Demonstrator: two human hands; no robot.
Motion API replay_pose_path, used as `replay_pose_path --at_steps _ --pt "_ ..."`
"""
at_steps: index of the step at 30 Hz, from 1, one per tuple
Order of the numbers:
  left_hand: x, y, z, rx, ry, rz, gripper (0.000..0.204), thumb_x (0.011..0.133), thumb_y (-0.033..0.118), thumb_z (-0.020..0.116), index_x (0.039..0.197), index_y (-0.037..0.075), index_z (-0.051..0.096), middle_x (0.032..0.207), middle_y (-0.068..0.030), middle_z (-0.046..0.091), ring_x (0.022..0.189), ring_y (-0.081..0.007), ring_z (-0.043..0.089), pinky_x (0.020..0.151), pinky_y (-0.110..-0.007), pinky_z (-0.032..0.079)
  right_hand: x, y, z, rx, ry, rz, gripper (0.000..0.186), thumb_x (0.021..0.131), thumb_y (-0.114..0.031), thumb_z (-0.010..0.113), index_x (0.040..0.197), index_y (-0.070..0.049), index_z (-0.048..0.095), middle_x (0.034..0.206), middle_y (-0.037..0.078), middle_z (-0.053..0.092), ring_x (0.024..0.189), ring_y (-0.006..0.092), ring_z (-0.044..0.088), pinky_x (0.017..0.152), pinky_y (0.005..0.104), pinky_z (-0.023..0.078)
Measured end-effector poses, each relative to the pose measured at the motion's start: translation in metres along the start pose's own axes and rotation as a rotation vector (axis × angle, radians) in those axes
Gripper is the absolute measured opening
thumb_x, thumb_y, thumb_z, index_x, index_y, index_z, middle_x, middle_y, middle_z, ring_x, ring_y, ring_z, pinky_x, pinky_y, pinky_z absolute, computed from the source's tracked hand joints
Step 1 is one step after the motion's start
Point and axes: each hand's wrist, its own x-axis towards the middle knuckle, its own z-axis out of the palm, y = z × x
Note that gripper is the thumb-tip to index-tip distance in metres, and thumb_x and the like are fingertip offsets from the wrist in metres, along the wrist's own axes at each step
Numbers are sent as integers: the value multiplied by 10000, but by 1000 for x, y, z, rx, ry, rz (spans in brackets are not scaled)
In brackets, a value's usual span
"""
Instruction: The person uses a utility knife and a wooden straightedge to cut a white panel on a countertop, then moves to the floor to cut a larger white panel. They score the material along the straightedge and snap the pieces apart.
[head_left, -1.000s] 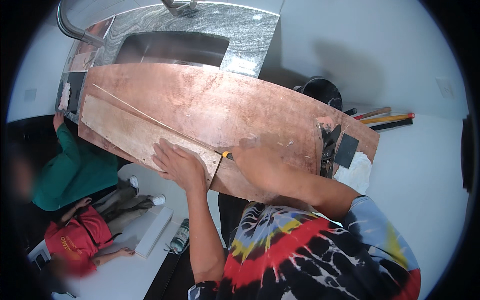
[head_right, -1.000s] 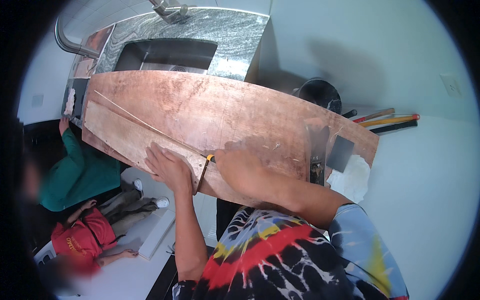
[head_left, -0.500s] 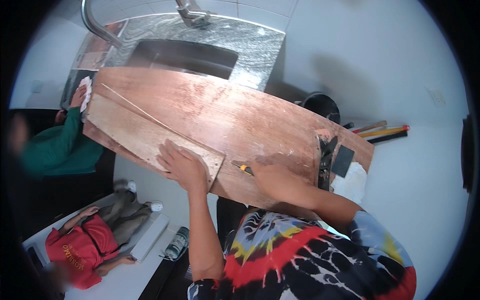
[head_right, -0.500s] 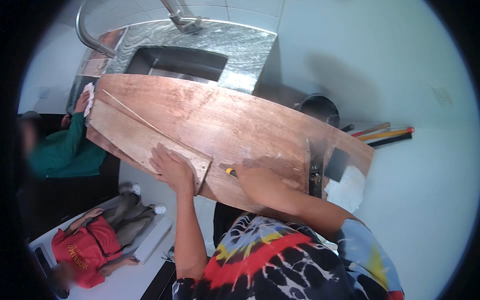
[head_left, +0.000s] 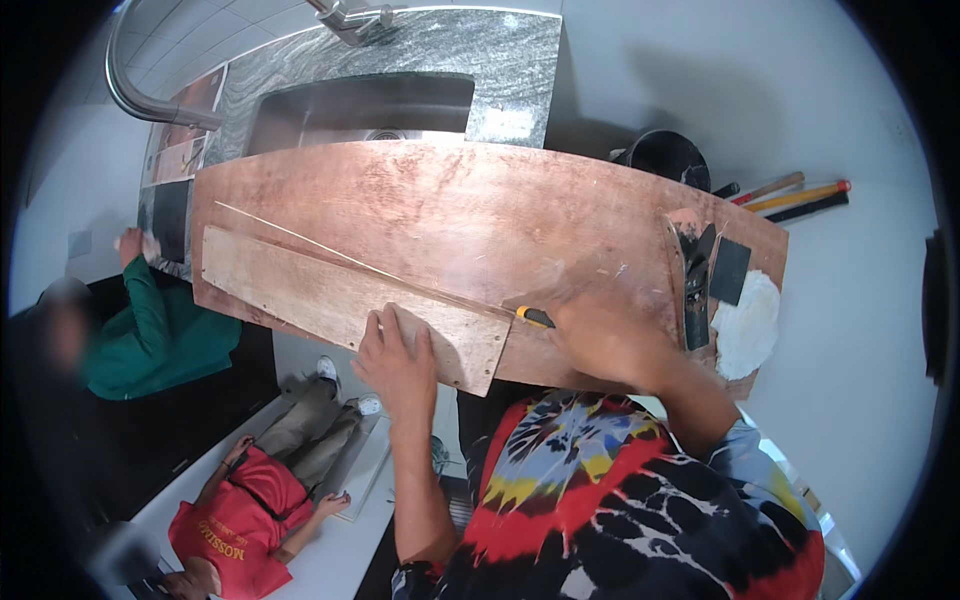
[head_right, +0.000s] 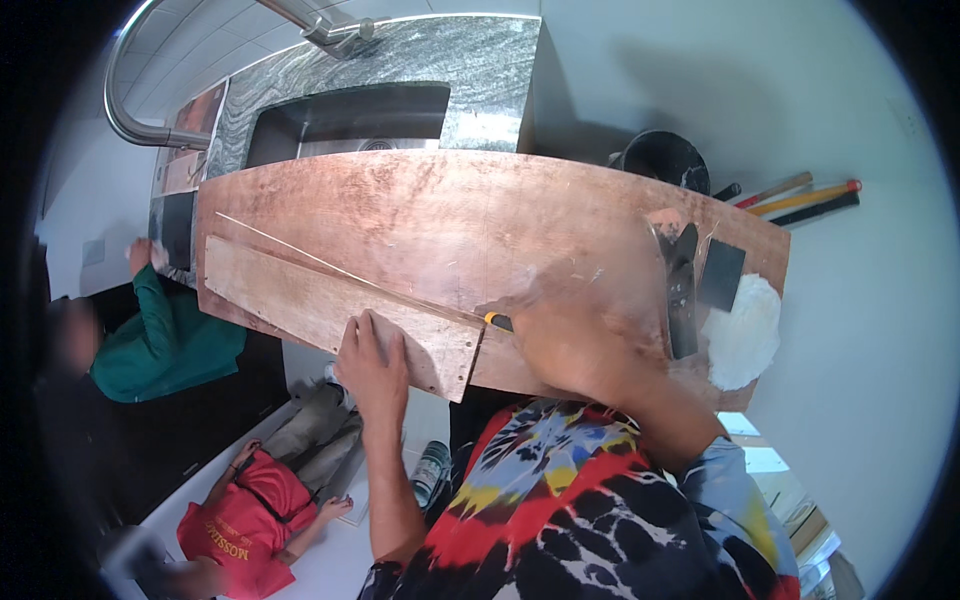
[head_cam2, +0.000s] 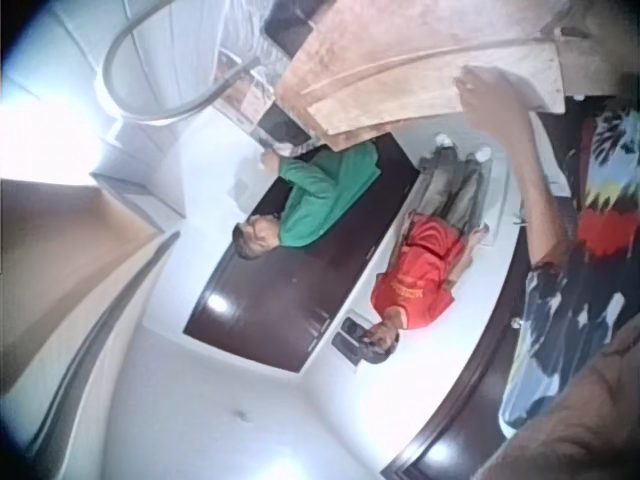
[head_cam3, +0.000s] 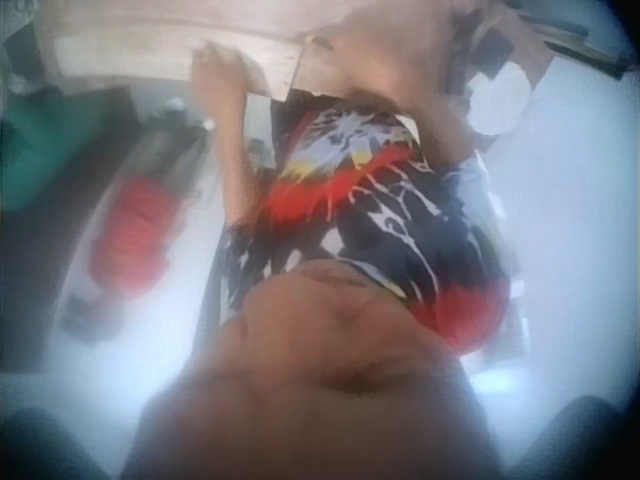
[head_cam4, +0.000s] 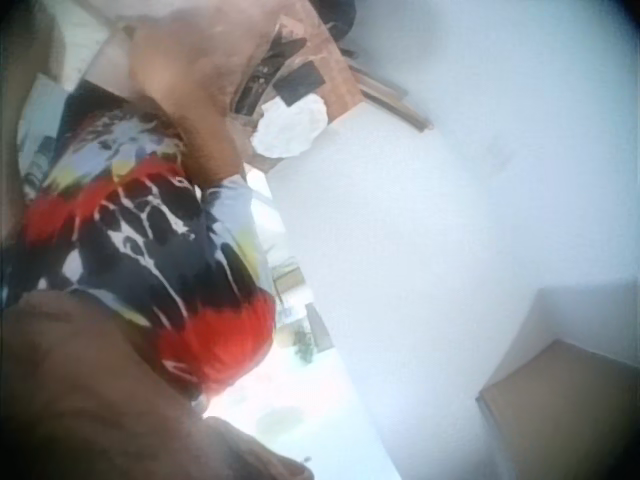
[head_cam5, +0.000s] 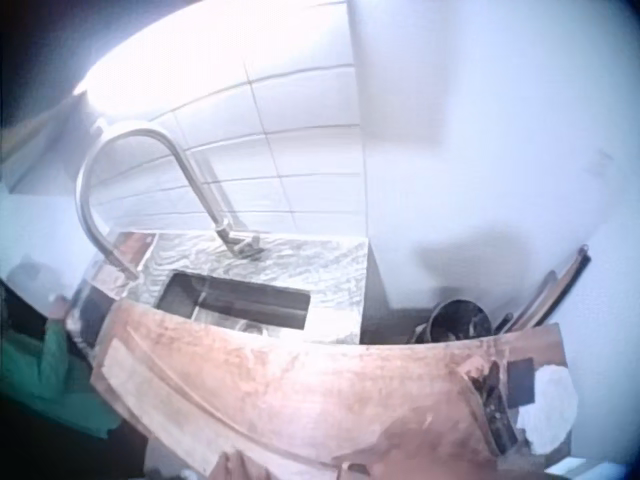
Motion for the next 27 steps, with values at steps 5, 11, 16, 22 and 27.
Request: replay_pose_path --at_steps 5,11,16,22,27 --pt "28 -48 -57 14 -88 489 895 743 212 878 1535 125 472 1630 -163 360 1520 -413 283 1212 -607 233 -23 -28 1 50 2 106 301 958 -235 606 1152 -21 691 938 247 719 875 439 692 787 501 543" --pt "117 -119 -85 263 -306 951 1102 599 153 937 1569 141 413 1660 -115 330 1564 -380 215 1249 -621 162 -49 -41 -40 -89 620 499 347 944 -180 656 1281 -97 656 1037 229 698 1007 431 665 864 494 527" --pt "163 -124 -90 218 -311 1257 1152 549 346 959 1552 140 431 1650 -136 327 1552 -384 234 1252 -647 122 -23 -26 70 -97 1058 565 434 932 -148 681 1347 -43 615 1329 265 598 1237 449 560 1031 515 457" --pt "173 -131 -94 270 -250 1333 1085 567 418 930 1498 87 480 1599 -199 380 1507 -406 296 1248 -620 148 39 -156 197 388 1099 596 586 889 -255 723 1384 16 563 1427 274 528 1355 463 467 1156 521 373" --pt "162 -140 -66 226 -177 1481 1051 507 339 879 1431 32 481 1502 -318 426 1383 -519 399 1183 -624 277 37 -177 263 467 1208 330 919 766 -306 860 1543 -71 428 1583 269 370 1464 461 363 1230 510 293"
